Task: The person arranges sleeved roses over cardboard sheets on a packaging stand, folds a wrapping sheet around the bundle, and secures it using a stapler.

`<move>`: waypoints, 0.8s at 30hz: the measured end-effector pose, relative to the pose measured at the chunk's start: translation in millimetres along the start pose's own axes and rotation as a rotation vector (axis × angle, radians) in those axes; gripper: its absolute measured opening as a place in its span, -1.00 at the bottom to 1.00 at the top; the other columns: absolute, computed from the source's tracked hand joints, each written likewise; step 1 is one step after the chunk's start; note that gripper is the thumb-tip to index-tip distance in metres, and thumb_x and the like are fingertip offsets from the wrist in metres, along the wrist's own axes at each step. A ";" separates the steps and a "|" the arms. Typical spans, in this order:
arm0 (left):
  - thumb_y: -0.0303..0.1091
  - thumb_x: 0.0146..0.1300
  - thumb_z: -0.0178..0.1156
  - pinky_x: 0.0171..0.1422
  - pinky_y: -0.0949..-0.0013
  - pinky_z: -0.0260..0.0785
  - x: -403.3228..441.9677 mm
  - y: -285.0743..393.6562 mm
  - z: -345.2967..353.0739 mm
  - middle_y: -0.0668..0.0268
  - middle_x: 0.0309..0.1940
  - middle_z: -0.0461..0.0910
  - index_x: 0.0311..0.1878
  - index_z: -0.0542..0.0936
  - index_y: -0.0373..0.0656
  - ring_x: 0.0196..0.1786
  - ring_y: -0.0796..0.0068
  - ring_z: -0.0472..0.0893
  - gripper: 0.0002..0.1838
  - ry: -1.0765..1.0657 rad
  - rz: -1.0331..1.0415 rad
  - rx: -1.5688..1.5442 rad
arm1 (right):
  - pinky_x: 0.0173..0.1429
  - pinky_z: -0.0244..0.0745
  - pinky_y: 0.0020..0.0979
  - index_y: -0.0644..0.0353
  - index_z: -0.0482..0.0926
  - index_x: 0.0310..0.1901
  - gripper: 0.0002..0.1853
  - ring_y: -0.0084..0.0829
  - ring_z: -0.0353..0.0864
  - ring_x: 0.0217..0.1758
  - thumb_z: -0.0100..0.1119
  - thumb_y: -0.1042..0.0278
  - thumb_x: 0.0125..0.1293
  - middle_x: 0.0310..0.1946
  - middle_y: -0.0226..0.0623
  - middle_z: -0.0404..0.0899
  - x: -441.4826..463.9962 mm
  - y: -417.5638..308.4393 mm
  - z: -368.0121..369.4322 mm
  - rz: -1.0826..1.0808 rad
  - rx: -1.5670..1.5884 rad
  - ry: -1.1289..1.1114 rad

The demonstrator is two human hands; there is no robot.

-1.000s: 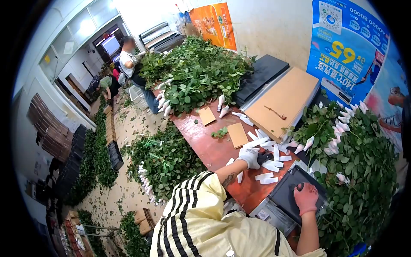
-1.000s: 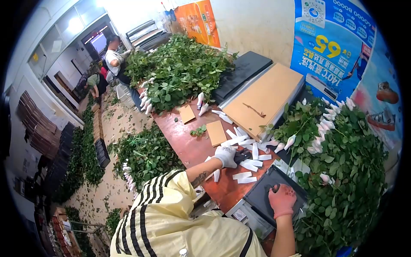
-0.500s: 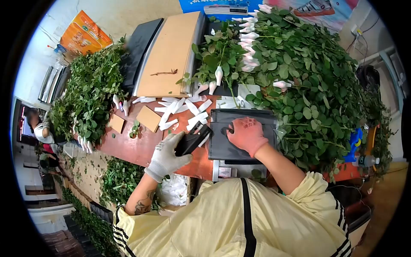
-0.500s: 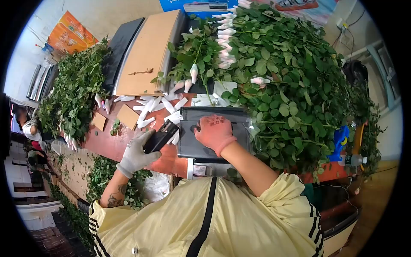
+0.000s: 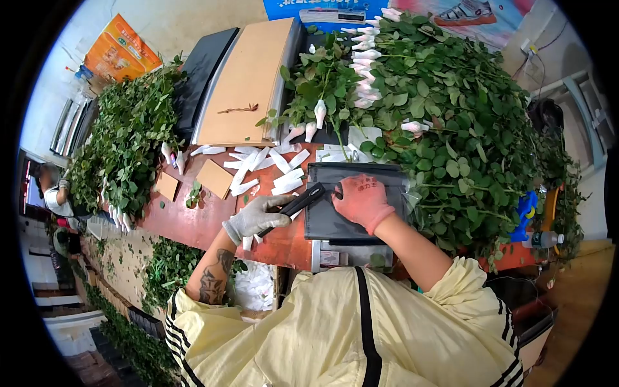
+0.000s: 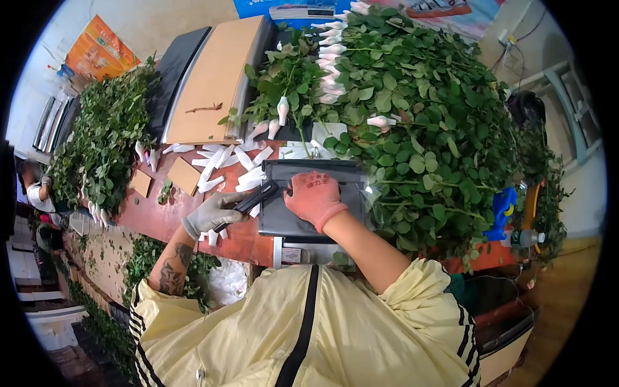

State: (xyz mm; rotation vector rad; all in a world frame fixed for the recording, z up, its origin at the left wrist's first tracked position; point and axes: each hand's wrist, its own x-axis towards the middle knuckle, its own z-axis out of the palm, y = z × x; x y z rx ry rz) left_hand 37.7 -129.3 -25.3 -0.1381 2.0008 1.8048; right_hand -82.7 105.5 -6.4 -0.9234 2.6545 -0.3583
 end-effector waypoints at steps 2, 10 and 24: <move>-0.20 0.09 0.28 0.13 0.38 0.37 7.5 -20.8 -1.2 0.21 -0.04 0.58 0.31 0.29 -0.36 -0.05 0.49 0.53 -0.25 0.017 0.078 0.020 | -0.01 0.49 -0.22 0.16 0.61 -0.25 -0.62 -0.22 0.61 -0.11 0.05 -0.01 0.19 -0.24 -0.18 0.63 -1.8 -1.0 -3.5 -0.001 -0.002 -0.001; -0.12 0.04 0.24 -0.06 0.29 0.42 8.4 31.3 19.5 0.09 -0.34 0.62 0.06 0.51 -0.21 -0.25 0.28 0.63 -0.48 0.108 -0.093 0.739 | 0.01 0.49 -0.21 0.16 0.61 -0.26 -0.62 -0.24 0.61 -0.09 0.06 -0.01 0.18 -0.24 -0.19 0.64 -2.8 -2.4 0.4 0.003 -0.045 0.011; 0.07 0.15 0.28 -0.24 0.50 0.42 -65.2 15.2 -10.7 0.33 -0.37 0.60 -0.01 0.53 -0.36 -0.33 0.58 0.58 -0.39 -0.173 -0.101 -0.167 | 0.24 0.26 -0.14 0.09 0.50 -0.04 -0.57 -0.10 0.41 0.15 0.09 0.01 0.14 -0.03 -0.13 0.50 -51.0 -29.3 -47.3 -0.463 0.035 0.218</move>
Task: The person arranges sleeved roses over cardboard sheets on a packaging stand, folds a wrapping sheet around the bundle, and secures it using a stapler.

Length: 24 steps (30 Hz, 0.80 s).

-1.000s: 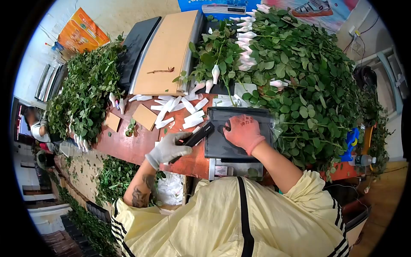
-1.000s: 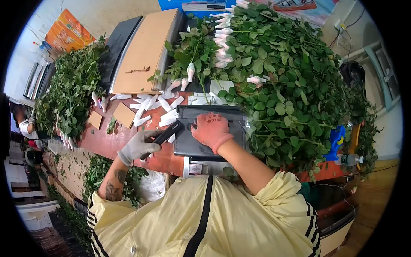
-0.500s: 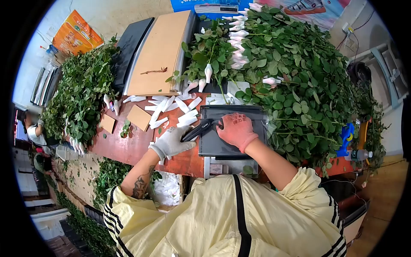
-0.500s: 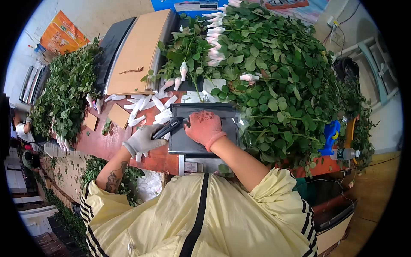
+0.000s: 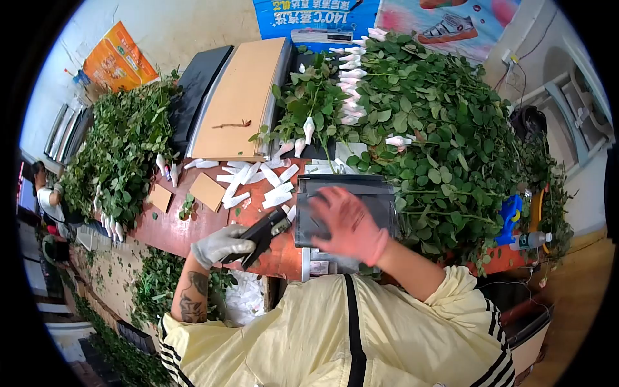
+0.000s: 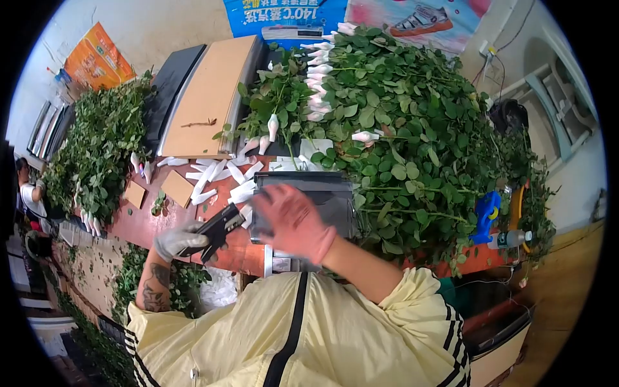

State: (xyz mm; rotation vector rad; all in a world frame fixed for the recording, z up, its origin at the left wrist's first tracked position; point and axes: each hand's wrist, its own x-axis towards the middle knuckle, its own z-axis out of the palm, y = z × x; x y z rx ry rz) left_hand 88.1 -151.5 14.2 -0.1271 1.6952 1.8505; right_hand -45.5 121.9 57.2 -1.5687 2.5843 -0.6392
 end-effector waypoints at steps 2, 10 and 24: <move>0.07 0.19 0.25 -0.23 0.49 0.42 -12.2 21.3 23.9 0.31 -0.35 0.59 0.00 0.53 -0.37 -0.31 0.56 0.58 -0.39 -0.075 -0.074 -0.083 | 0.34 0.07 -0.07 0.11 0.45 0.10 -0.49 0.04 0.20 0.27 0.04 0.08 0.12 0.09 -0.06 0.38 -0.6 -25.8 8.3 -0.270 -0.237 0.010; 0.11 0.05 0.34 0.42 -0.01 0.11 22.7 -19.4 59.0 0.10 0.43 0.05 0.49 -0.11 0.08 0.41 0.09 0.21 0.08 0.241 1.005 -0.401 | -0.14 0.49 -0.25 0.12 0.48 0.02 -0.43 -0.16 0.58 -0.25 0.33 0.08 -0.05 -0.21 -0.19 0.54 19.4 -26.8 5.5 -0.106 0.365 0.248; -0.46 0.11 0.19 0.37 0.19 0.16 120.2 -60.0 3.4 0.23 0.16 0.35 0.38 0.16 -0.05 0.25 0.27 0.36 -0.27 0.923 1.298 -0.957 | 0.00 0.43 -0.23 0.17 0.60 -0.16 -0.68 -0.17 0.59 -0.16 0.21 0.19 0.08 -0.36 -0.21 0.63 10.3 51.8 64.4 0.281 -0.379 -0.065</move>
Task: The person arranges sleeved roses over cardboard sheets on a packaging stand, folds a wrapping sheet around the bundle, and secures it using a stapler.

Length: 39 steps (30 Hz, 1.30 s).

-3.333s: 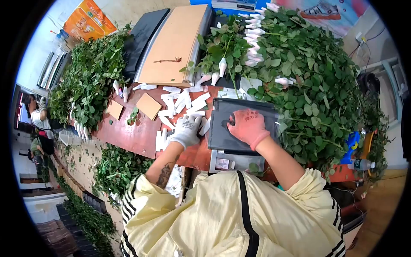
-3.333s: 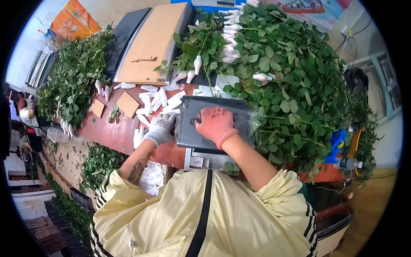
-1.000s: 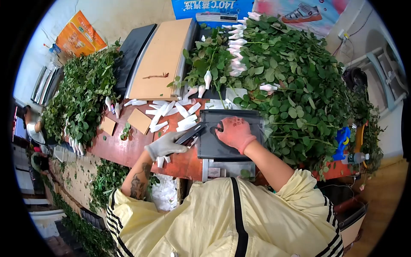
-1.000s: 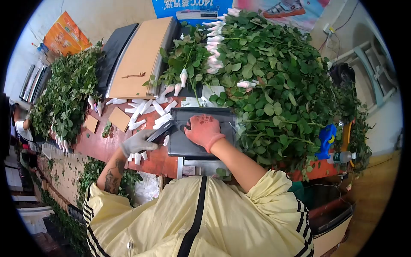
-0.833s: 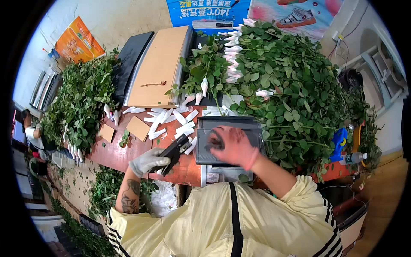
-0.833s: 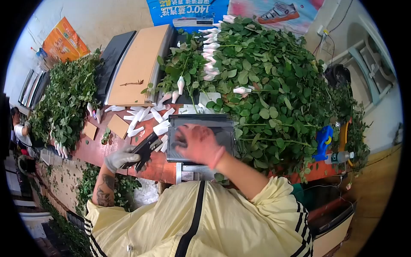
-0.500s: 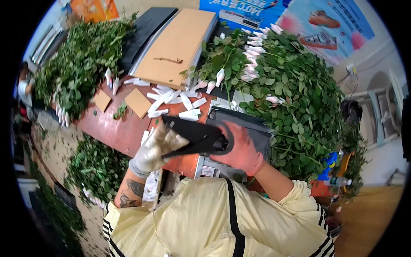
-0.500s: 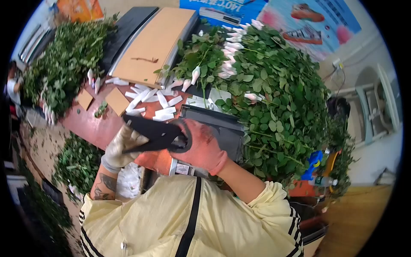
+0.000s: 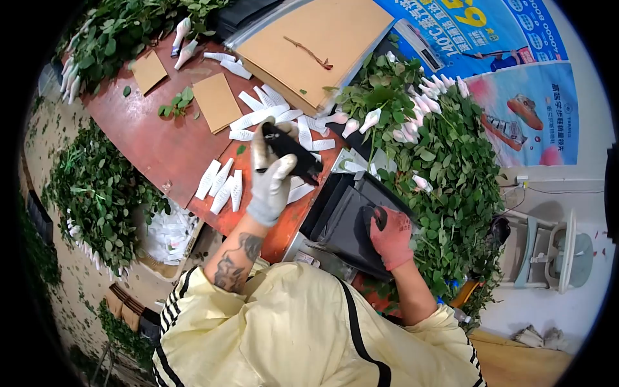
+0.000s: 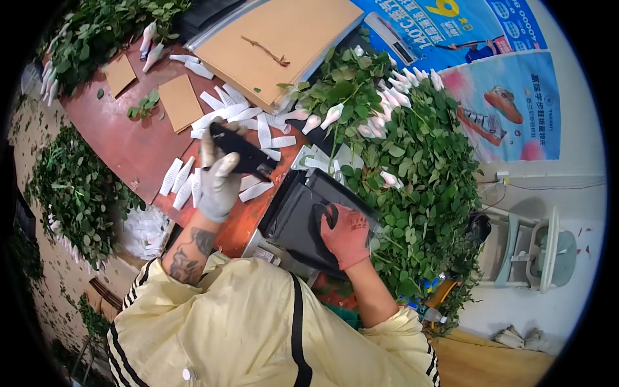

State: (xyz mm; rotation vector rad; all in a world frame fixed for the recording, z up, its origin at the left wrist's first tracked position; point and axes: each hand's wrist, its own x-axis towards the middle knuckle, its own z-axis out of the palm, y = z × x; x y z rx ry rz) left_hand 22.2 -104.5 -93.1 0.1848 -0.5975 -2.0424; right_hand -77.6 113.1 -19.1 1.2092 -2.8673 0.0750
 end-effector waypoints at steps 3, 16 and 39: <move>-0.36 0.10 0.25 0.35 0.19 0.18 10.6 -32.6 -13.5 0.20 0.18 0.32 0.40 0.12 -0.02 0.25 0.26 0.34 -0.21 -0.093 -0.050 0.071 | 0.00 0.40 -0.21 0.17 0.59 -0.17 -0.70 -0.15 0.55 -0.16 0.22 0.21 0.09 -0.30 -0.23 0.62 -3.8 9.5 9.9 -0.032 0.022 0.038; -0.46 -0.09 0.31 0.29 0.23 0.32 34.3 -83.3 -7.4 0.19 0.15 0.38 0.38 0.15 -0.06 0.20 0.28 0.42 -0.11 -0.302 -0.237 -0.133 | 0.03 0.35 -0.22 0.16 0.59 -0.20 -0.71 -0.18 0.52 -0.14 0.26 0.22 0.06 -0.26 -0.27 0.60 -9.7 8.2 15.6 0.018 0.012 0.114; -0.42 -0.01 0.28 0.48 0.02 0.06 -46.2 45.7 -9.3 0.14 0.21 0.35 0.41 0.09 -0.12 0.31 0.15 0.35 -0.12 -0.005 -0.270 -0.067 | 0.05 0.33 -0.18 0.19 0.53 -0.11 -0.66 -0.11 0.48 -0.12 0.28 0.38 0.03 -0.27 -0.24 0.60 -12.8 19.2 24.3 -0.050 0.064 0.196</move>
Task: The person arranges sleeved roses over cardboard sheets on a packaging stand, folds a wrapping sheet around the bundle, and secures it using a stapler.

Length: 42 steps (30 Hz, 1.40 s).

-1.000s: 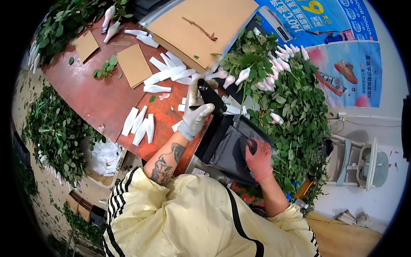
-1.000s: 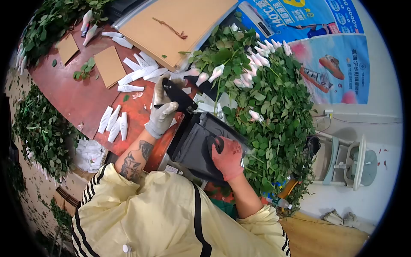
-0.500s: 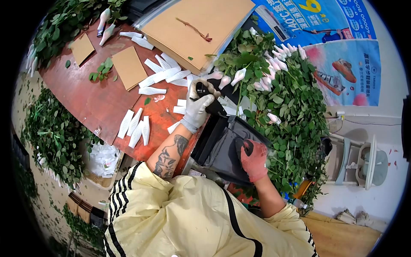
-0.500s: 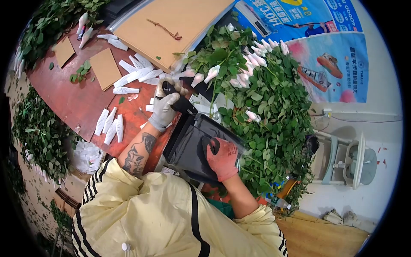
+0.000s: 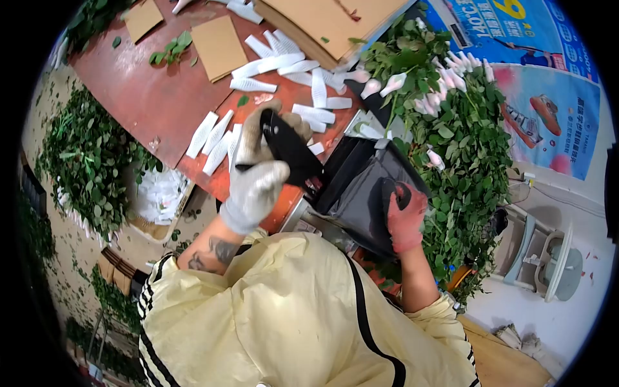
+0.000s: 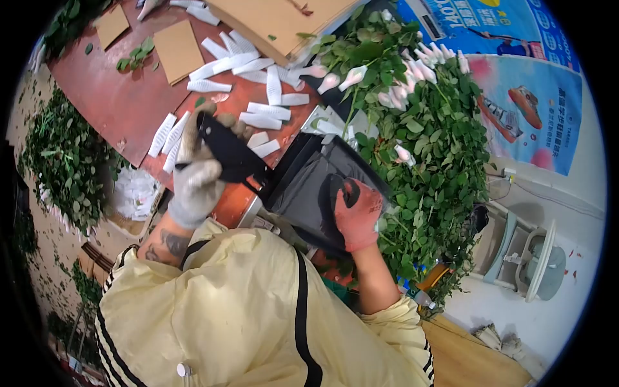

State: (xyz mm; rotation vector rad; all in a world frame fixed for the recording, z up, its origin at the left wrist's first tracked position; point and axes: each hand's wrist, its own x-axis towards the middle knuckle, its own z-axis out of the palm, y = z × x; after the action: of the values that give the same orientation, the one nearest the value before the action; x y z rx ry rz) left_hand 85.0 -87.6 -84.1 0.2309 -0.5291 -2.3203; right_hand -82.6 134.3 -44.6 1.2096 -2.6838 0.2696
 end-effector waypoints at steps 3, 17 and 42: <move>-0.38 0.01 0.30 0.48 0.08 0.04 -32.8 -1.9 8.9 0.16 0.24 0.33 0.43 0.05 -0.11 0.36 0.17 0.28 -0.09 0.020 0.038 0.047 | 0.07 0.31 -0.17 0.18 0.53 -0.10 -0.66 -0.10 0.47 -0.11 0.28 0.38 0.03 -0.23 -0.23 0.59 0.2 2.2 -0.2 0.033 0.041 -0.035; -0.33 -0.05 0.35 0.36 0.21 0.16 -46.0 -35.2 13.3 0.12 0.19 0.32 0.43 0.01 -0.18 0.27 0.24 0.34 -0.01 0.115 0.026 -0.021 | 0.11 0.30 -0.17 0.16 0.56 -0.14 -0.71 -0.10 0.49 -0.10 0.28 0.34 0.06 -0.26 -0.27 0.60 1.2 -0.8 0.2 0.100 0.031 -0.019; -0.17 -0.10 0.22 -0.16 0.17 0.18 -38.2 -2.3 142.1 0.68 -0.22 0.53 -0.13 0.56 0.17 -0.09 0.47 0.45 -0.64 -1.153 0.993 1.413 | 0.06 0.43 -0.19 0.09 0.36 0.15 -0.49 -0.18 0.59 -0.16 0.21 0.26 0.14 0.04 -0.18 0.49 -59.0 -24.2 -64.9 0.131 1.187 -0.152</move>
State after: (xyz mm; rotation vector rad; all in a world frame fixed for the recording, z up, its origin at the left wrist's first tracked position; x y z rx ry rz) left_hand 66.4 -16.0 43.1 -0.6462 -2.1339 -0.5790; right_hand -19.9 176.5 6.0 1.2452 -2.6719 2.0460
